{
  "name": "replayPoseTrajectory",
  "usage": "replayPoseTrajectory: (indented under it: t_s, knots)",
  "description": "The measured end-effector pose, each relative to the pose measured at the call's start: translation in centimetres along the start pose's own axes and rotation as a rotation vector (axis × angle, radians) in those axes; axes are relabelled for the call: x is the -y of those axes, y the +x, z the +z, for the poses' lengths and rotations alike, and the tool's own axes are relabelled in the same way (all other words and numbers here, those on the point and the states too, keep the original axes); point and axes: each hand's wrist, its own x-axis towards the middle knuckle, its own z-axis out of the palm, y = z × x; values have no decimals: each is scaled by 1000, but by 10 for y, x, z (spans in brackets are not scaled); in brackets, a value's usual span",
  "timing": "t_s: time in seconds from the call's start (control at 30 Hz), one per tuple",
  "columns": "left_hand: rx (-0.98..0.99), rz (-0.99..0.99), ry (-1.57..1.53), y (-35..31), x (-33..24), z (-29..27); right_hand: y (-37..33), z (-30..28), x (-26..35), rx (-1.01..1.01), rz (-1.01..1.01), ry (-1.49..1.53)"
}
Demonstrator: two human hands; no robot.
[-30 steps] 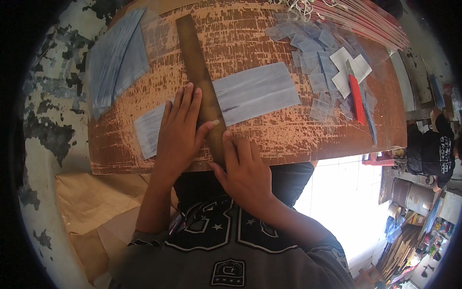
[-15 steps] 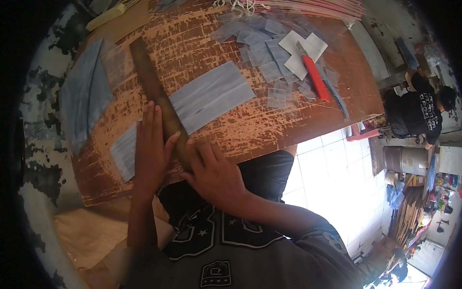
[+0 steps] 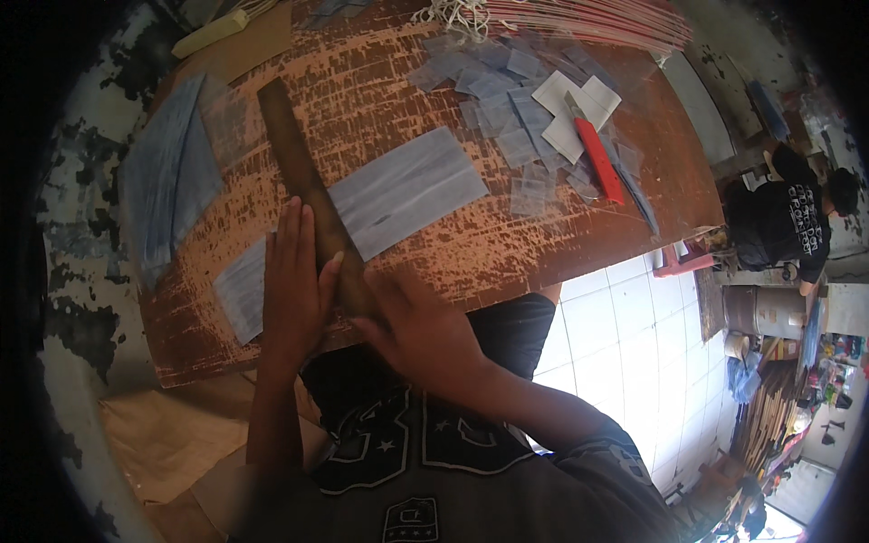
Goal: The person uses a metal ruler and a red utility knife to cut rectangular pieces of light-blue material on a wooden workbench. They repeatedly align the ruler, score the material, and separate the cut pieces, stacking them on the table.
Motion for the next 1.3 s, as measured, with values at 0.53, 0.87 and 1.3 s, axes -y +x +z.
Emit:
replayPoseTrajectory:
  t_s: [0.53,0.87,1.3]
  knots:
    - [-9,-10,17,0,-2,-1,48,-32,-75,-176,-295,-426]
    - [-23,-6,25,0,-3,-1,46,-27,-73,-232,-265,-399]
    - [-43,1,44,-2,-3,1,53,-33,-81,-484,-105,-162]
